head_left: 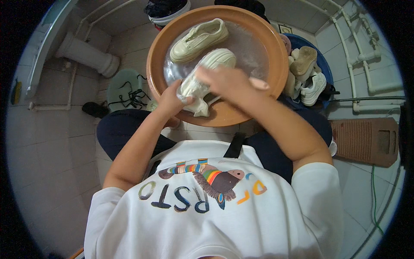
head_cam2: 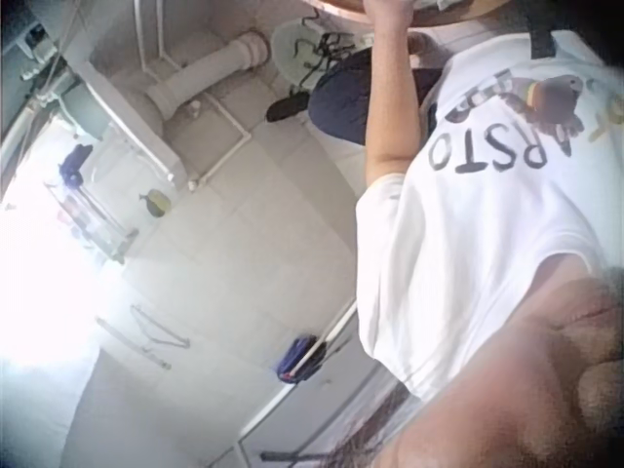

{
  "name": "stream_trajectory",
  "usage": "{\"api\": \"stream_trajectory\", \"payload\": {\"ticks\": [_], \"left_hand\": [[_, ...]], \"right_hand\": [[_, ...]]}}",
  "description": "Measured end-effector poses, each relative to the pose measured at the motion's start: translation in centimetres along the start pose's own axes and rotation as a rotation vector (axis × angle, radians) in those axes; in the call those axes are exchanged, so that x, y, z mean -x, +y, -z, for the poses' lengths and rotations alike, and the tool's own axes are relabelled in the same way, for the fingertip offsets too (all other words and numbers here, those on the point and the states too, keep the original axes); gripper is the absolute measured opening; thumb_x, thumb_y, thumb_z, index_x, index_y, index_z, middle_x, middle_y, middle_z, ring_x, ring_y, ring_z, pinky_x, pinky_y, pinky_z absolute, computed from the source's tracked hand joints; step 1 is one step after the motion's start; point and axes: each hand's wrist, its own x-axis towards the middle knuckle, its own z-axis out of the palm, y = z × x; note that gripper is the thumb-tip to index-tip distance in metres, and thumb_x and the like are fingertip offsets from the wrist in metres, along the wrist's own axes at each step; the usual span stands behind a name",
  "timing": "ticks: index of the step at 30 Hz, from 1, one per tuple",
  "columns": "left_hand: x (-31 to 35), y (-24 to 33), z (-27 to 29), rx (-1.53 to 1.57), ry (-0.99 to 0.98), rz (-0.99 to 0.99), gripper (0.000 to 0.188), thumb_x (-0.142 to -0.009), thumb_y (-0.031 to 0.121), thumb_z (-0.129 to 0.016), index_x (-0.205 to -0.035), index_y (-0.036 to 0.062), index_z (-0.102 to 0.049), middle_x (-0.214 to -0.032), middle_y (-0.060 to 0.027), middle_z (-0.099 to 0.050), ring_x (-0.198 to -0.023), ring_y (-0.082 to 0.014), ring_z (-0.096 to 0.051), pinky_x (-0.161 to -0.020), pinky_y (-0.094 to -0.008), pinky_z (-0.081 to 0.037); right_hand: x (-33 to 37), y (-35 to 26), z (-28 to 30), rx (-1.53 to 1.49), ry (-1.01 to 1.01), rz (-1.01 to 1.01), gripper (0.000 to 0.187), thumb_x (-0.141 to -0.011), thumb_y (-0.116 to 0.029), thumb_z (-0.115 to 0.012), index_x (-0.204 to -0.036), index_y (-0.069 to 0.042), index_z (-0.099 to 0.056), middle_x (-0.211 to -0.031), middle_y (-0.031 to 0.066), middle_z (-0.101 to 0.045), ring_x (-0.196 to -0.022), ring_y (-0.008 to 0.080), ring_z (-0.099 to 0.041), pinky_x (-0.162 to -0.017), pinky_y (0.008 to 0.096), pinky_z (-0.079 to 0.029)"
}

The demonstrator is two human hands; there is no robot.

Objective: The person scrubs a pair of white sneakers in a basin of soapy water using a brush. They clean the uppers, sides, and soles of the shoes, repeatedly dipping them in the water and scrubbing with the brush.

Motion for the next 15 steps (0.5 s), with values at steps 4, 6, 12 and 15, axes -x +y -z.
{"api": "stream_trajectory", "payload": {"ticks": [4,6,12,15], "left_hand": [[-0.3,-0.8,-0.3,0.049,0.009,0.021,0.078,-0.064,0.026,-0.077,-0.126,-0.0063,-0.041,-0.118,-0.0221,-0.054,-0.108,-0.0301,-0.054,-0.094,-0.0331,-0.040],[-0.6,-0.5,-0.7,0.138,-0.001,0.035,0.076,-0.064,0.025,-0.076,-0.125,-0.0066,-0.042,-0.117,-0.0204,-0.055,-0.106,-0.0283,-0.054,-0.093,-0.0327,-0.040],[1.1,2.1,0.7,0.728,-0.182,0.234,0.062,-0.071,0.018,-0.069,-0.123,-0.0036,-0.044,-0.110,-0.0120,-0.056,-0.098,-0.0193,-0.055,-0.084,-0.0295,-0.044],[0.6,2.3,0.9,0.729,-0.297,0.230,0.062,-0.074,0.024,-0.067,-0.125,-0.0016,-0.042,-0.112,-0.0114,-0.056,-0.101,-0.0181,-0.054,-0.086,-0.0299,-0.042]], "right_hand": [[-1.5,6.3,2.3,0.011,0.025,-0.411,0.058,-0.083,-0.022,-0.053,-0.136,-0.018,-0.032,-0.110,0.0221,-0.055,-0.099,0.0342,-0.058,-0.082,0.0440,-0.047],[-2.2,12.3,-2.3,-0.187,0.157,-0.376,0.059,-0.084,-0.027,-0.052,-0.137,-0.015,-0.031,-0.117,0.0226,-0.053,-0.105,0.0358,-0.054,-0.088,0.0419,-0.043],[-0.8,5.2,2.0,-1.177,0.113,-0.398,0.072,-0.077,-0.037,-0.066,-0.132,-0.002,-0.036,-0.122,0.0172,-0.051,-0.112,0.0273,-0.048,-0.097,0.0391,-0.035],[-0.2,4.2,3.2,-1.084,0.010,-0.480,0.074,-0.076,-0.037,-0.068,-0.132,-0.002,-0.035,-0.118,0.0177,-0.052,-0.112,0.0286,-0.047,-0.097,0.0413,-0.034]]}}
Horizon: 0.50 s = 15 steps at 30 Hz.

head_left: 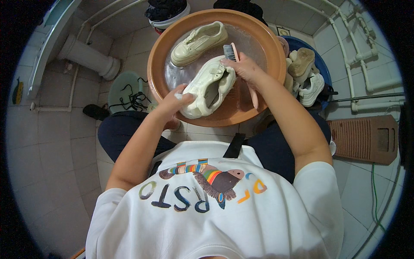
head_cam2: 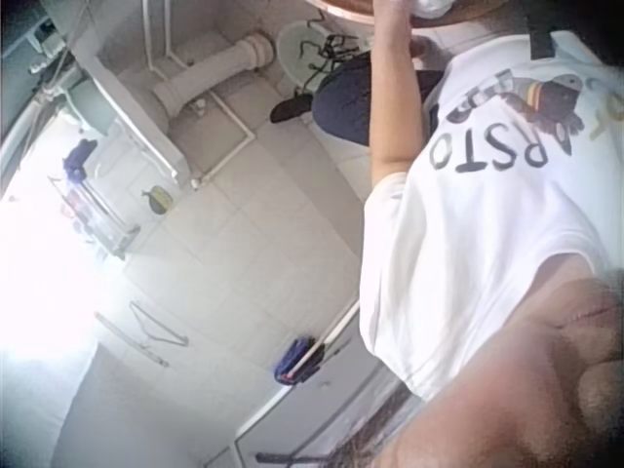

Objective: The person scrubs a pair of white sneakers in a basin of soapy water using a brush. They clean the uppers, sides, and soles of the shoes, repeatedly dipping them in the water and scrubbing with the brush.

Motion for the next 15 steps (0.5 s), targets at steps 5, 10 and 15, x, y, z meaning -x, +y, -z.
{"api": "stream_trajectory", "payload": {"ticks": [5,10,15], "left_hand": [[-1.8,3.2,-2.6,-0.518,-0.010,-0.205,0.067,-0.075,0.029,-0.067,-0.130,0.0005,-0.040,-0.117,-0.0144,-0.054,-0.104,-0.0217,-0.054,-0.087,-0.0305,-0.043],[-4.3,2.3,-1.5,-0.400,0.013,-0.015,0.058,-0.079,0.025,-0.061,-0.131,0.0071,-0.042,-0.109,-0.0126,-0.057,-0.092,-0.0190,-0.056,-0.078,-0.0294,-0.045],[-3.8,0.9,-2.2,-0.101,0.093,0.039,0.044,-0.082,0.022,-0.052,-0.125,0.0105,-0.048,-0.084,-0.0023,-0.058,-0.065,-0.0085,-0.048,-0.056,-0.0212,-0.038]], "right_hand": [[-1.2,2.8,-1.5,-0.055,0.013,0.244,0.068,-0.078,-0.025,-0.067,-0.131,0.001,-0.034,-0.118,0.0156,-0.052,-0.105,0.0227,-0.052,-0.090,0.0324,-0.041],[-1.3,2.3,-1.3,-0.181,-0.039,0.344,0.068,-0.077,-0.025,-0.068,-0.131,0.000,-0.036,-0.116,0.0148,-0.053,-0.105,0.0220,-0.051,-0.089,0.0333,-0.042],[-1.0,1.6,-1.0,-0.115,-0.031,0.371,0.082,-0.070,-0.033,-0.074,-0.133,-0.001,-0.033,-0.119,0.0182,-0.051,-0.106,0.0248,-0.052,-0.092,0.0358,-0.041]]}}
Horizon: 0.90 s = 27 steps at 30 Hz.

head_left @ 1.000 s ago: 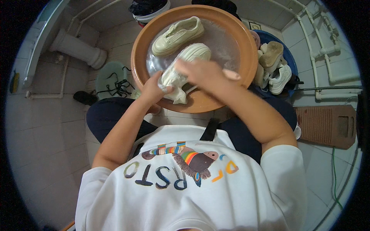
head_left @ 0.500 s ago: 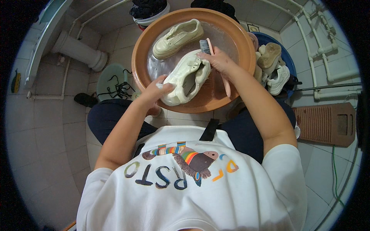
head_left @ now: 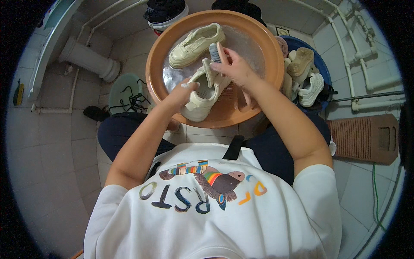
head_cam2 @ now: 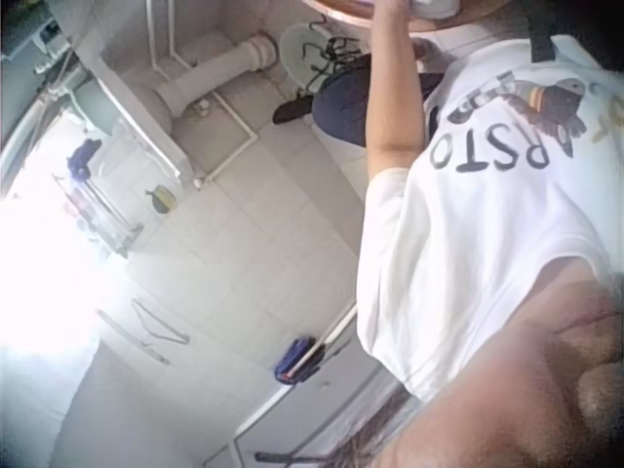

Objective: The person scrubs a pair of white sneakers in a basin of soapy water using a brush. They clean the uppers, sides, and soles of the shoes, repeatedly dipping them in the water and scrubbing with the brush.

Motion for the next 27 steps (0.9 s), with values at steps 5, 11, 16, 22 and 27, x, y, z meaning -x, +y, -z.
{"api": "stream_trajectory", "payload": {"ticks": [5,11,16,22,27], "left_hand": [[2.0,1.4,-0.6,-0.037,-0.019,0.060,0.041,-0.081,0.021,-0.053,-0.121,0.0109,-0.051,-0.075,-0.0001,-0.054,-0.058,-0.0077,-0.043,-0.050,-0.0217,-0.033],[-0.6,-1.2,0.6,-0.353,0.131,-0.375,0.045,-0.079,0.023,-0.061,-0.120,0.0059,-0.050,-0.081,-0.0038,-0.058,-0.065,-0.0106,-0.051,-0.057,-0.0253,-0.041],[-2.7,3.1,-0.2,-0.217,0.020,-0.806,0.043,-0.079,0.024,-0.067,-0.114,0.0038,-0.053,-0.086,-0.0031,-0.060,-0.075,-0.0114,-0.054,-0.068,-0.0269,-0.044],[-3.1,3.9,-2.1,-0.008,-0.060,-0.445,0.025,-0.084,0.017,-0.059,-0.105,0.0035,-0.058,-0.093,-0.0031,-0.061,-0.082,-0.0111,-0.054,-0.075,-0.0268,-0.044],[-3.7,3.3,-3.2,0.069,0.026,-0.459,0.020,-0.086,0.017,-0.057,-0.101,0.0033,-0.058,-0.095,-0.0039,-0.061,-0.084,-0.0121,-0.055,-0.076,-0.0276,-0.044]], "right_hand": [[1.9,-2.0,-2.9,0.626,0.094,0.046,0.100,-0.062,-0.027,-0.076,-0.140,-0.004,-0.018,-0.131,0.0230,-0.042,-0.120,0.0360,-0.043,-0.097,0.0365,-0.036],[0.0,-1.1,-0.9,0.226,0.064,-0.100,0.084,-0.062,-0.016,-0.066,-0.135,-0.002,-0.026,-0.109,0.0188,-0.055,-0.098,0.0304,-0.056,-0.088,0.0354,-0.043],[-0.4,-2.2,1.0,-0.166,-0.140,-0.130,0.057,-0.064,-0.011,-0.063,-0.118,0.000,-0.047,-0.101,0.0101,-0.058,-0.095,0.0194,-0.055,-0.086,0.0326,-0.042],[-2.0,-1.7,1.9,0.253,0.212,0.306,0.057,-0.083,-0.033,-0.060,-0.129,-0.006,-0.039,-0.108,0.0198,-0.057,-0.100,0.0279,-0.056,-0.084,0.0353,-0.043],[1.7,-5.9,-1.9,1.059,0.121,0.137,0.059,-0.091,-0.045,-0.042,-0.142,-0.023,-0.019,-0.119,0.0216,-0.050,-0.099,0.0342,-0.055,-0.084,0.0386,-0.045]]}}
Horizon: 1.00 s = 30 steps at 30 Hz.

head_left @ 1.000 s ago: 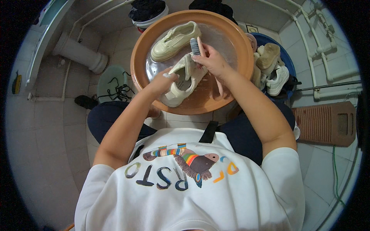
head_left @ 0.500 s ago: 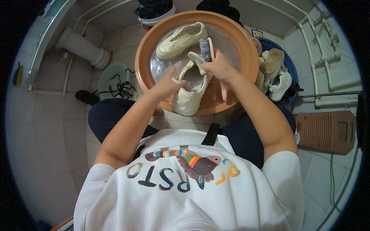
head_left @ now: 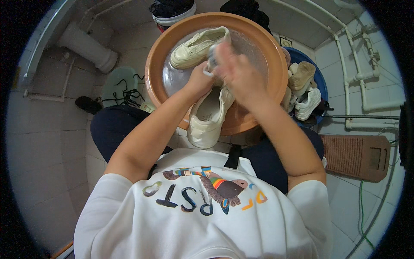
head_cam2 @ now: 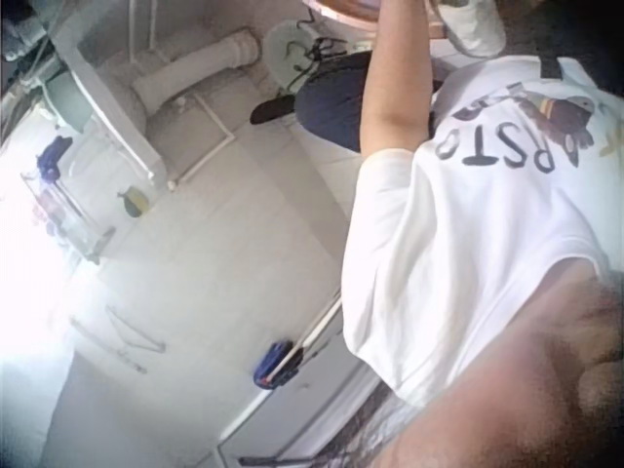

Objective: The person scrubs a pair of white sneakers in a basin of soapy water using a brush. They clean the uppers, sides, and soles of the shoes, repeatedly dipping them in the water and scrubbing with the brush.

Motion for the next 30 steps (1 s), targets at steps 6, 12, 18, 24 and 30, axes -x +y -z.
{"api": "stream_trajectory", "payload": {"ticks": [6,12,18,24,30], "left_hand": [[0.5,0.1,-0.1,-0.090,0.142,-0.097,0.021,-0.087,0.017,-0.055,-0.101,0.0015,-0.057,-0.093,-0.0071,-0.061,-0.084,-0.0144,-0.054,-0.077,-0.0282,-0.043],[0.9,-0.2,1.0,-0.041,0.132,-0.074,0.020,-0.087,0.015,-0.054,-0.101,0.0014,-0.058,-0.091,-0.0063,-0.061,-0.081,-0.0129,-0.052,-0.075,-0.0269,-0.042],[0.6,-0.8,1.4,0.013,0.138,-0.078,0.019,-0.086,0.012,-0.052,-0.100,0.0004,-0.058,-0.089,-0.0056,-0.060,-0.080,-0.0120,-0.051,-0.074,-0.0272,-0.042],[0.0,-2.2,0.5,0.095,0.172,-0.022,0.021,-0.086,0.014,-0.052,-0.098,-0.0004,-0.059,-0.086,-0.0074,-0.061,-0.080,-0.0142,-0.052,-0.075,-0.0287,-0.042],[0.4,-1.0,0.8,-0.018,0.213,-0.100,0.021,-0.086,0.014,-0.053,-0.099,0.0003,-0.060,-0.086,-0.0065,-0.061,-0.079,-0.0128,-0.052,-0.074,-0.0280,-0.042]], "right_hand": [[-2.6,3.9,-1.9,0.141,-0.122,-0.203,0.055,-0.091,-0.048,-0.037,-0.140,-0.025,-0.026,-0.103,0.0217,-0.054,-0.079,0.0395,-0.058,-0.072,0.0451,-0.047],[-1.9,-0.3,-2.8,0.153,-0.108,-0.005,0.054,-0.091,-0.046,-0.036,-0.140,-0.024,-0.027,-0.098,0.0231,-0.055,-0.081,0.0401,-0.057,-0.075,0.0463,-0.045],[-2.7,0.0,-1.7,0.152,-0.083,-0.120,0.053,-0.092,-0.046,-0.035,-0.140,-0.025,-0.026,-0.095,0.0222,-0.055,-0.082,0.0397,-0.058,-0.076,0.0457,-0.046],[-3.4,0.6,-2.8,0.191,-0.100,-0.153,0.052,-0.092,-0.047,-0.034,-0.140,-0.030,-0.024,-0.090,0.0200,-0.055,-0.080,0.0386,-0.058,-0.074,0.0454,-0.046],[-2.5,-1.8,-2.2,0.248,-0.118,-0.044,0.052,-0.090,-0.050,-0.036,-0.139,-0.035,-0.025,-0.093,0.0219,-0.054,-0.080,0.0393,-0.060,-0.070,0.0486,-0.048]]}}
